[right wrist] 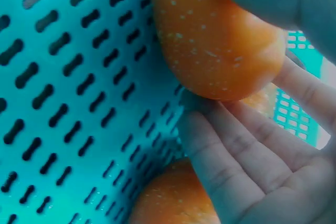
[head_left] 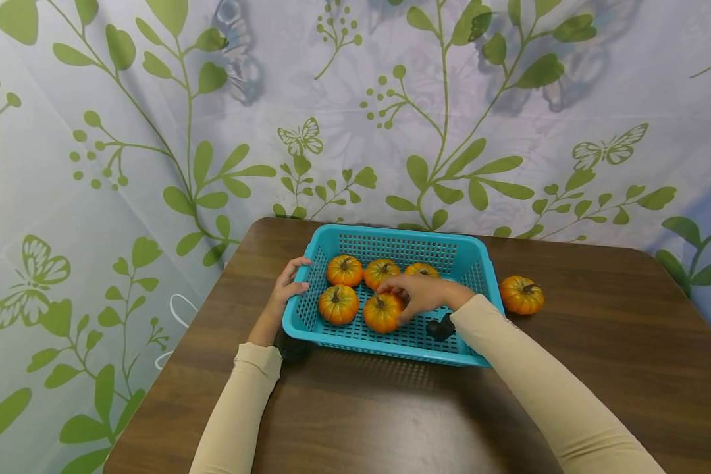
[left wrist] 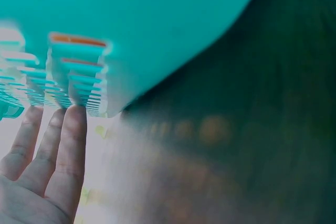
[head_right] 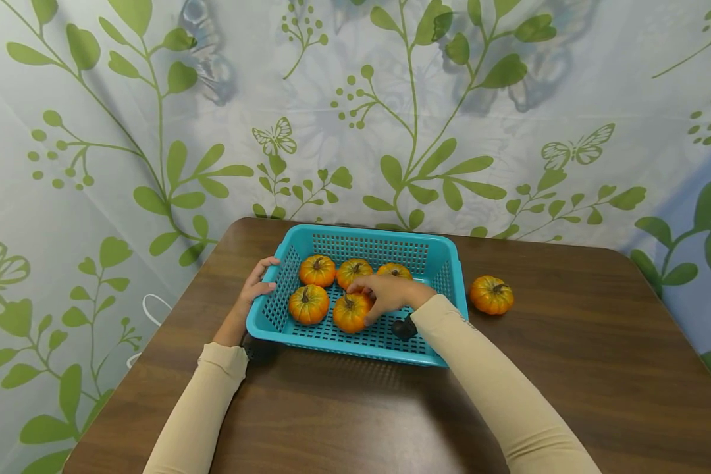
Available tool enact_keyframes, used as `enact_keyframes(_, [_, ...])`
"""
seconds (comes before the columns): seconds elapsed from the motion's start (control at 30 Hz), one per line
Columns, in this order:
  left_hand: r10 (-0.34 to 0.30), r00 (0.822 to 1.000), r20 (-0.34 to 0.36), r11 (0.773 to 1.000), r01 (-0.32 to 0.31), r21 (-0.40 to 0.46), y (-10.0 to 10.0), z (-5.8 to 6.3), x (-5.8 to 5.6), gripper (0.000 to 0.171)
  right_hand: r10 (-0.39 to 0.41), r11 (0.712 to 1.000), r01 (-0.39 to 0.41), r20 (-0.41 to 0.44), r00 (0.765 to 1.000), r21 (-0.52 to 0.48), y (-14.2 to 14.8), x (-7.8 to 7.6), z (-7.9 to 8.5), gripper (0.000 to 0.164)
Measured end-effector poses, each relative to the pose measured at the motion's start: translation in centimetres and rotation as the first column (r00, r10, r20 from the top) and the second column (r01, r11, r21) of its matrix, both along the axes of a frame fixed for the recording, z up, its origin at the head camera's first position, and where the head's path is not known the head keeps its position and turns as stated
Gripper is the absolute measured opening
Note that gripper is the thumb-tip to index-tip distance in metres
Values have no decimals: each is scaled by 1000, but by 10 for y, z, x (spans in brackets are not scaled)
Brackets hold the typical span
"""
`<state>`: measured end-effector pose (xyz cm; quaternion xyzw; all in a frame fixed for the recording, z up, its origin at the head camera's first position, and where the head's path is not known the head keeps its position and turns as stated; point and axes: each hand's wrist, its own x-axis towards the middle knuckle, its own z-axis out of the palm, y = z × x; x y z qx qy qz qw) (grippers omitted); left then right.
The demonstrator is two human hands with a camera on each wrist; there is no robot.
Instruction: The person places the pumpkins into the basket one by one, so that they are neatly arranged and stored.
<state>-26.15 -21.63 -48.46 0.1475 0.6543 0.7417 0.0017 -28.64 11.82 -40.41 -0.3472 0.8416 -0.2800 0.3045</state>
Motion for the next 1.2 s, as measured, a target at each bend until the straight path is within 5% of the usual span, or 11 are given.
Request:
enact_keyframes(0.47, [-14, 1000, -8, 1000, 14, 14, 0, 3, 0, 42, -12, 1000, 12, -63, 998, -4, -5, 1, -3, 69])
enact_keyframes(0.8, [-22, 1000, 4, 1000, 22, 10, 1, 3, 0, 42, -56, 997, 56, 6, 998, 58, 4, 1, 13, 77])
enact_keyframes(1.2, [8, 1000, 17, 1000, -8, -3, 1, 4, 0, 42, -94, 991, 98, 51, 994, -89, 28, 5, 31, 69])
